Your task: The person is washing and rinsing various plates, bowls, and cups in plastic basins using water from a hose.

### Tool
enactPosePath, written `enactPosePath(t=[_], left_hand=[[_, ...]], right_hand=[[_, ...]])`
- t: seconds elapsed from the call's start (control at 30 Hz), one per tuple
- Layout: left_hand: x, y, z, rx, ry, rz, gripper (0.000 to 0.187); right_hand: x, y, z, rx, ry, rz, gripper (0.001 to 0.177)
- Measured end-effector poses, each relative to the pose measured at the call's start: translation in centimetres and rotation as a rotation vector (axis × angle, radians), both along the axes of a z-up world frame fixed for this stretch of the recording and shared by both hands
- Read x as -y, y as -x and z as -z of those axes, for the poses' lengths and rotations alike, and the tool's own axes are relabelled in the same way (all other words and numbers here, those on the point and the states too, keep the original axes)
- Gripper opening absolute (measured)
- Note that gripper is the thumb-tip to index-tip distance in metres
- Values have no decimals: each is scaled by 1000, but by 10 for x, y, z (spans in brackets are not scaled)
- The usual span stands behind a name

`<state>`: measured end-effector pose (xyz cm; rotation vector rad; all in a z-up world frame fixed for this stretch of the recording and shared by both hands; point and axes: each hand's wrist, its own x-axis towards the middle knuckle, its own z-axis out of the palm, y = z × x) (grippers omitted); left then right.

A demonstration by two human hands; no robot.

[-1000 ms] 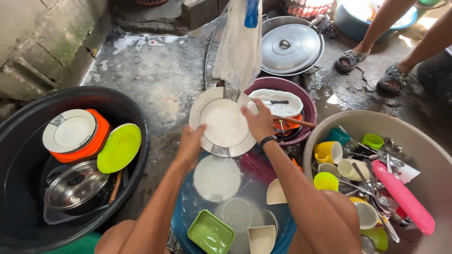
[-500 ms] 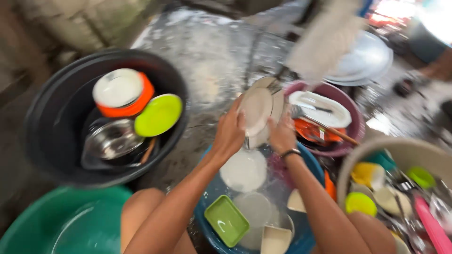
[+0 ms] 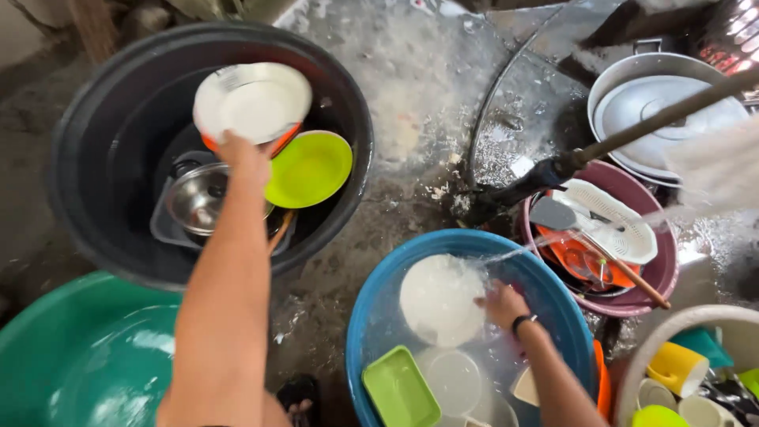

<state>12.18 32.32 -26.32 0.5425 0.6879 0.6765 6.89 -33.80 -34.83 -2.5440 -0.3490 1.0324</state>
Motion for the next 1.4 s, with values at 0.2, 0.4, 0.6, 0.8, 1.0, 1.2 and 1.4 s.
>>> enactPosePath(t=[0.2,0.4,0.6,0.8,1.0,1.2,1.4], left_hand=[[-63,-2,52,38,-3,-131,50],[-50,-15,25,-441,-159,-150,44],[-73,-21,66,-595,-312,330,50],[-13,-14,35,-661,-263,677,59],[134,-11,-39,-572,-680,670,26],[310,21,-129,-355,-1525,1026,24],[437,89,-221,225,-2007,1031,53]], right_hand=[[-69,41,-20,413,216,346,79],[-103,50,-37,376,415,477,68],[-85,58,-38,513,230,591,56],[-52,62,-74,489,102,546,62],[-13,64,-92,497,-172,535,51],[24,29,-182,544,-141,499,35],[22,34,-323,183,-736,885,47]])
